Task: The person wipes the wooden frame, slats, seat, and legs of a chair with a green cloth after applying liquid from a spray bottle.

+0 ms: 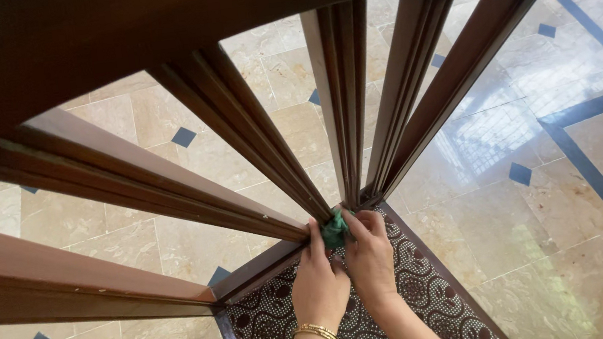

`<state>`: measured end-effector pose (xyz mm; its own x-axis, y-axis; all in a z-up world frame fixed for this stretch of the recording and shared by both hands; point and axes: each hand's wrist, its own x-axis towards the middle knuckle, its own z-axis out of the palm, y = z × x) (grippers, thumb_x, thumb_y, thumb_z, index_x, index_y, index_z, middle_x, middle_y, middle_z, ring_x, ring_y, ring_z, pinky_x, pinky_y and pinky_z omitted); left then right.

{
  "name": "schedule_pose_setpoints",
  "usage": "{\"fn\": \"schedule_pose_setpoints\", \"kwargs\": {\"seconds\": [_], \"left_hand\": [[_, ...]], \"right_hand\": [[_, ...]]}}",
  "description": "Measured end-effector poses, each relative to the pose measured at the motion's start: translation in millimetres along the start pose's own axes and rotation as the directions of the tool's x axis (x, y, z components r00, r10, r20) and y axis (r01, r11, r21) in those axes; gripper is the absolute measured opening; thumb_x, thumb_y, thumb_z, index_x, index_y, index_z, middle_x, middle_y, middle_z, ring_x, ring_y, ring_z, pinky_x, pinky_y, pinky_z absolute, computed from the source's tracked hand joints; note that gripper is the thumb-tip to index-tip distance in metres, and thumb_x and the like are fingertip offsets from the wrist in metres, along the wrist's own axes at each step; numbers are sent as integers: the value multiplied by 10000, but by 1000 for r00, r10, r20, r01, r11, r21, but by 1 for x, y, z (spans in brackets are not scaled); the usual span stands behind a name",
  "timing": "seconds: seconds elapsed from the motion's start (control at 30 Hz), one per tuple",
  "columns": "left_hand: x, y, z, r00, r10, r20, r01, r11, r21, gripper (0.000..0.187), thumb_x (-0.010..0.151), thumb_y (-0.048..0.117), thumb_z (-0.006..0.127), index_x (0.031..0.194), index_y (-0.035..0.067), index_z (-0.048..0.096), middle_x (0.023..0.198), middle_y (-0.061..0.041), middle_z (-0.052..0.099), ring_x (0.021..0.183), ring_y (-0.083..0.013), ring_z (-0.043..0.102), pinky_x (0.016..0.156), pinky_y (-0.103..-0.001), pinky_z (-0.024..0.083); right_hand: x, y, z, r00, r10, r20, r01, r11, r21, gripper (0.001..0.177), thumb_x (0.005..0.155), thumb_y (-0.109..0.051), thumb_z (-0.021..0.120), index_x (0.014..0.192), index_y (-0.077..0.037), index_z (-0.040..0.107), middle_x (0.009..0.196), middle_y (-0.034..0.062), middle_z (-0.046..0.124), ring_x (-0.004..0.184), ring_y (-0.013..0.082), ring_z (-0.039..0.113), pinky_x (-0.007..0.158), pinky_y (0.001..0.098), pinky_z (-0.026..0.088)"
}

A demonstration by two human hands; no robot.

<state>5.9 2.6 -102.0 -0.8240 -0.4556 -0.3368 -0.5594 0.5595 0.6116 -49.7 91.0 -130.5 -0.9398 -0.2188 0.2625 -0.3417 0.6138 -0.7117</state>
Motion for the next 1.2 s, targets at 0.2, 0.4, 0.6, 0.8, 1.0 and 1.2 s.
{"fn": "schedule_pose_setpoints", "kwargs": {"seconds": [0.2, 0.4, 0.6, 0.8, 1.0, 1.2], "left_hand": [[-2, 12, -17, 960, -108, 257, 36, 963, 268, 902, 951, 214, 588, 1685, 208, 63, 1062, -124, 745, 756, -214, 713, 587, -308, 572], [-5, 14, -15, 981, -5, 192, -42, 969, 243, 796, 978, 257, 609, 1613, 74, 166, 1237, -172, 646, 812, -213, 712, 625, -299, 598], [-12, 15, 9, 961, 271, 55, -276, 934, 228, 639, 902, 104, 611, 1502, 65, 395, 1547, -170, 405, 1043, -252, 696, 863, -345, 581], [-8, 10, 24, 884, 449, -131, -394, 865, 311, 624, 866, 50, 654, 1455, 51, 449, 1550, -135, 411, 1355, -307, 530, 894, -371, 557], [-15, 36, 23, 970, 111, 215, -143, 980, 141, 769, 894, 35, 603, 1580, 78, 258, 1711, -104, 182, 1338, -249, 536, 988, -309, 557], [-7, 48, 59, 973, 204, 110, -208, 978, 32, 769, 906, 79, 644, 1554, 18, 235, 1670, -143, 184, 1457, -293, 374, 1118, -353, 446]], "right_hand": [[-9, 17, 30, 991, 129, -25, -129, 991, -22, 558, 826, 122, 584, 1335, -100, 646, 1282, 165, 559, 1093, 334, 668, 889, 407, 576], [-18, 21, 14, 700, 613, 366, -651, 337, 680, 302, 912, 31, 608, 1203, -13, 680, 1173, 150, 698, 1013, 237, 691, 867, 382, 583], [23, 79, 8, 791, 608, 67, -242, 210, 947, 379, 978, 11, 551, 1354, -42, 542, 1221, 91, 632, 1051, 175, 642, 886, 301, 537], [1, 56, 37, 869, 485, 98, -486, 800, 350, 351, 926, -74, 697, 1268, 3, 685, 1147, 157, 694, 1029, 235, 673, 923, 377, 542], [34, 74, -10, 867, 494, 61, -367, 552, 748, 238, 913, -21, 693, 1137, 51, 734, 1051, 153, 757, 928, 199, 731, 884, 350, 597], [58, 100, -13, 810, 552, 199, -540, 567, 622, 289, 891, -59, 733, 1178, -28, 737, 881, 119, 746, 789, 153, 679, 767, 340, 578]]}}
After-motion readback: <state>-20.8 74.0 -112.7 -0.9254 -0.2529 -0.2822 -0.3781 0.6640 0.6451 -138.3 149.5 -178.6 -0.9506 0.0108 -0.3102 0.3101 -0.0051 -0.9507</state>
